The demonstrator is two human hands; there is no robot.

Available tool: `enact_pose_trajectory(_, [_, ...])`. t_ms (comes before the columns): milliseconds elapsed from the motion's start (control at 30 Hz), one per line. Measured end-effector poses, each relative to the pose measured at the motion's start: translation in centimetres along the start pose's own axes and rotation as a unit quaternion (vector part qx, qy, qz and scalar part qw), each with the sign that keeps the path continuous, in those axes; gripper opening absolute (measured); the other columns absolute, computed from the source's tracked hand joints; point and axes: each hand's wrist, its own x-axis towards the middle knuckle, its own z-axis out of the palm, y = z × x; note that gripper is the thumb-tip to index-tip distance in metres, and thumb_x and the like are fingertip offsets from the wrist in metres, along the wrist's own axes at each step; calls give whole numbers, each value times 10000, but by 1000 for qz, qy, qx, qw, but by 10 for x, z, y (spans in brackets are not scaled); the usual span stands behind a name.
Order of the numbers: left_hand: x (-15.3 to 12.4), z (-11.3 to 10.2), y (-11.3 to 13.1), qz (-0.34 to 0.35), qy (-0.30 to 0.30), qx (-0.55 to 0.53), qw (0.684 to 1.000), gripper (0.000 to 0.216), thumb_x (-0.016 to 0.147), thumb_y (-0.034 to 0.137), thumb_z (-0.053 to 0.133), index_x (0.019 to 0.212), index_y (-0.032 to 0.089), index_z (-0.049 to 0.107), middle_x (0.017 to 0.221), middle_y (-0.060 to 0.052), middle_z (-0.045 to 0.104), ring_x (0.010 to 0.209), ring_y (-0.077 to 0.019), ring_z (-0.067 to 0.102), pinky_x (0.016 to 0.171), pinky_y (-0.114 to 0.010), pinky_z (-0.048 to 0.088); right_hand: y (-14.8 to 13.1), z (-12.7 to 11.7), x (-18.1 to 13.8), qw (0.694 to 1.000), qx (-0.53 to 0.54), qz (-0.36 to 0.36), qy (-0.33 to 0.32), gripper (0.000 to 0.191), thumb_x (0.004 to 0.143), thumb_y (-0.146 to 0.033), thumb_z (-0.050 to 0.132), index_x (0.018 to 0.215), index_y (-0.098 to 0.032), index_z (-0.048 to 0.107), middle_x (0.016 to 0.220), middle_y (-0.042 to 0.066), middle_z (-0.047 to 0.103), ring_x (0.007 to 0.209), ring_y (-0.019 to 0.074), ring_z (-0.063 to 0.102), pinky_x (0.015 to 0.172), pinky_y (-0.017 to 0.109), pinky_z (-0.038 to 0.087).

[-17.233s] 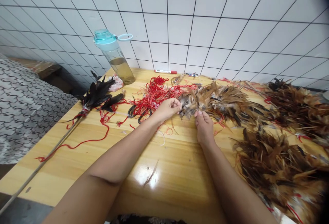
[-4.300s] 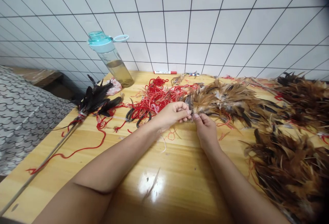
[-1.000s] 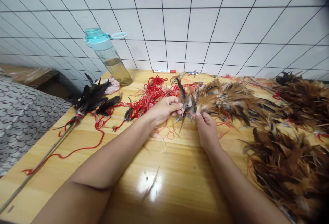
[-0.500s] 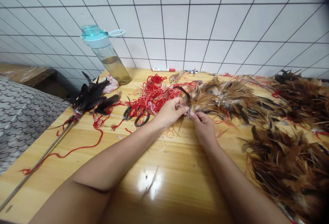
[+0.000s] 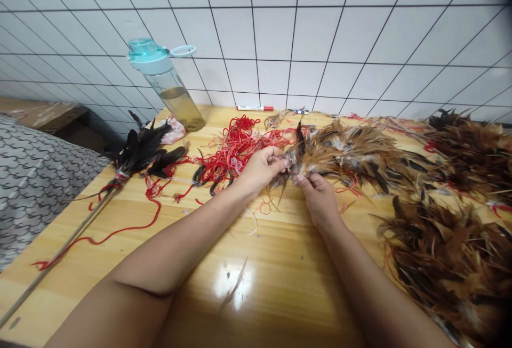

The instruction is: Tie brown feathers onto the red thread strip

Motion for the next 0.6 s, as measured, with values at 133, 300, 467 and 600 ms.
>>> enact_pose_trajectory(133, [-2, 1, 2, -41, -66, 19, 997, 169, 697, 217, 688, 733, 124, 552, 612, 20, 571, 533, -58, 490, 522, -179, 345, 3, 0, 1, 1000, -14, -12, 25, 299, 678, -424, 616, 564, -188, 474, 570, -39, 443, 583, 106, 380, 584, 249, 351])
enact_pose_trajectory(300, [-4, 4, 3, -58, -56, 10, 997, 223, 671, 221, 718, 669, 133, 513, 566, 30, 545, 472, -46, 441, 476, -179, 305, 9, -1, 1, 998, -61, -22, 18, 310, 697, -438, 620, 569, -184, 497, 598, -19, 473, 605, 121, 407, 599, 265, 356])
enact_pose_trajectory(467, [-3, 3, 3, -59, -49, -7, 997, 269, 649, 252, 746, 657, 140, 502, 545, 38, 537, 456, -45, 439, 463, -178, 308, 11, -1, 2, 994, -100, -37, 24, 330, 706, -446, 591, 538, -189, 469, 579, -23, 452, 591, 118, 395, 588, 266, 342])
enact_pose_trajectory(600, [-3, 2, 1, -55, -67, 15, 996, 238, 657, 242, 737, 670, 133, 525, 553, 27, 566, 475, -49, 460, 478, -173, 318, 7, -1, 1, 987, -144, -70, 29, 349, 704, -437, 575, 505, -200, 415, 521, -40, 400, 543, 108, 357, 536, 257, 297])
